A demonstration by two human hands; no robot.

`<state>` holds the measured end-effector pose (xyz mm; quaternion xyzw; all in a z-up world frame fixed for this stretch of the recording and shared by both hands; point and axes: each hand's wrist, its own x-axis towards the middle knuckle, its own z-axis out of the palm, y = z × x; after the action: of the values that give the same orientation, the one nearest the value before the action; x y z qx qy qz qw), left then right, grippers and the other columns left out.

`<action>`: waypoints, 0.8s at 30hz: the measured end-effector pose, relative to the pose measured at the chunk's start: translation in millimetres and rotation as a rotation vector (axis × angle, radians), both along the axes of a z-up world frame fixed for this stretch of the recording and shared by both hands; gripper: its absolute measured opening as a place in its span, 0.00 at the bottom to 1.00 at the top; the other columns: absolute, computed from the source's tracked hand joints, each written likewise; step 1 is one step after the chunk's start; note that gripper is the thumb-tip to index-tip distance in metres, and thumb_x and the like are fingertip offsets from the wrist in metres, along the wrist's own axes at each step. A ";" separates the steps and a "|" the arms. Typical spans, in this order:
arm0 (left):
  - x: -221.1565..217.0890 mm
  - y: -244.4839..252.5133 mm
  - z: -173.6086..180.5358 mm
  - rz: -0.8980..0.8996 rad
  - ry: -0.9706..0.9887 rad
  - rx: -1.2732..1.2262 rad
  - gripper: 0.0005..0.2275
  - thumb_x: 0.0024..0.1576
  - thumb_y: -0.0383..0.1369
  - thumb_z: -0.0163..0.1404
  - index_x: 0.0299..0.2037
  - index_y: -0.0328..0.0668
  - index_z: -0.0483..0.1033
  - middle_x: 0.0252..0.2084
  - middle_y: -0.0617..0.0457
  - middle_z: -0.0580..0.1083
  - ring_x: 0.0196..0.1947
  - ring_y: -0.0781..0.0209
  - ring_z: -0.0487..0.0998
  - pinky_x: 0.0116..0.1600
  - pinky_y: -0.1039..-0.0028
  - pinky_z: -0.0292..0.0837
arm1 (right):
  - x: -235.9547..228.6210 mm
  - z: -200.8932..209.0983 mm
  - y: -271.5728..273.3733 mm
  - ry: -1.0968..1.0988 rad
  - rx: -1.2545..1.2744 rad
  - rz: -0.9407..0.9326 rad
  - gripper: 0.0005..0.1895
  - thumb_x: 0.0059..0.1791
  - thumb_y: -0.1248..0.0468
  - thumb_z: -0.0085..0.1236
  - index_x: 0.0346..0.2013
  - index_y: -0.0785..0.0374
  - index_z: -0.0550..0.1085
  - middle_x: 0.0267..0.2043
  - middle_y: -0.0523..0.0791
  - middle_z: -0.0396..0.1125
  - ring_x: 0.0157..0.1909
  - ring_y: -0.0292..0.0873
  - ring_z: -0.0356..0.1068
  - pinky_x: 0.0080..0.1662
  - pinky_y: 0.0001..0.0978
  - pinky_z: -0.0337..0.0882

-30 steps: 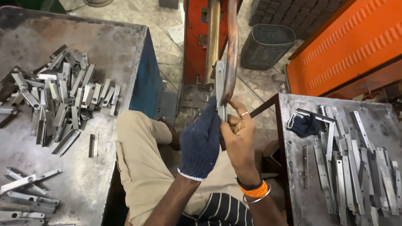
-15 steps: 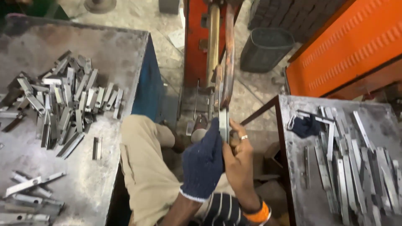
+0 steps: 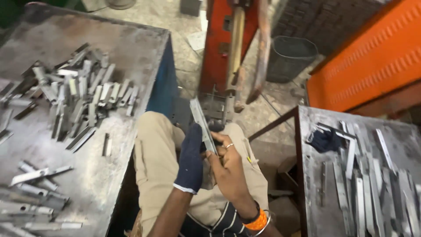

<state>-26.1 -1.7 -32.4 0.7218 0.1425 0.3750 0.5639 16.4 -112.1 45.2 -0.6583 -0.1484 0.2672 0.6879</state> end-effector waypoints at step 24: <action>-198.8 141.6 -97.7 1.395 0.339 0.274 0.30 0.59 0.23 0.56 0.71 0.37 0.57 0.60 0.33 0.69 0.54 0.44 0.72 0.56 0.61 0.70 | -34.2 -62.7 99.2 -0.220 -0.224 0.872 0.16 0.51 0.68 0.58 0.53 0.66 0.74 0.32 0.39 0.70 0.31 0.27 0.62 0.34 0.21 0.64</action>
<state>-224.9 139.8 -130.0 0.5752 0.6065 0.5447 0.0686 -17.9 -12.9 -17.5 -0.6291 -0.4536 0.4745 0.4162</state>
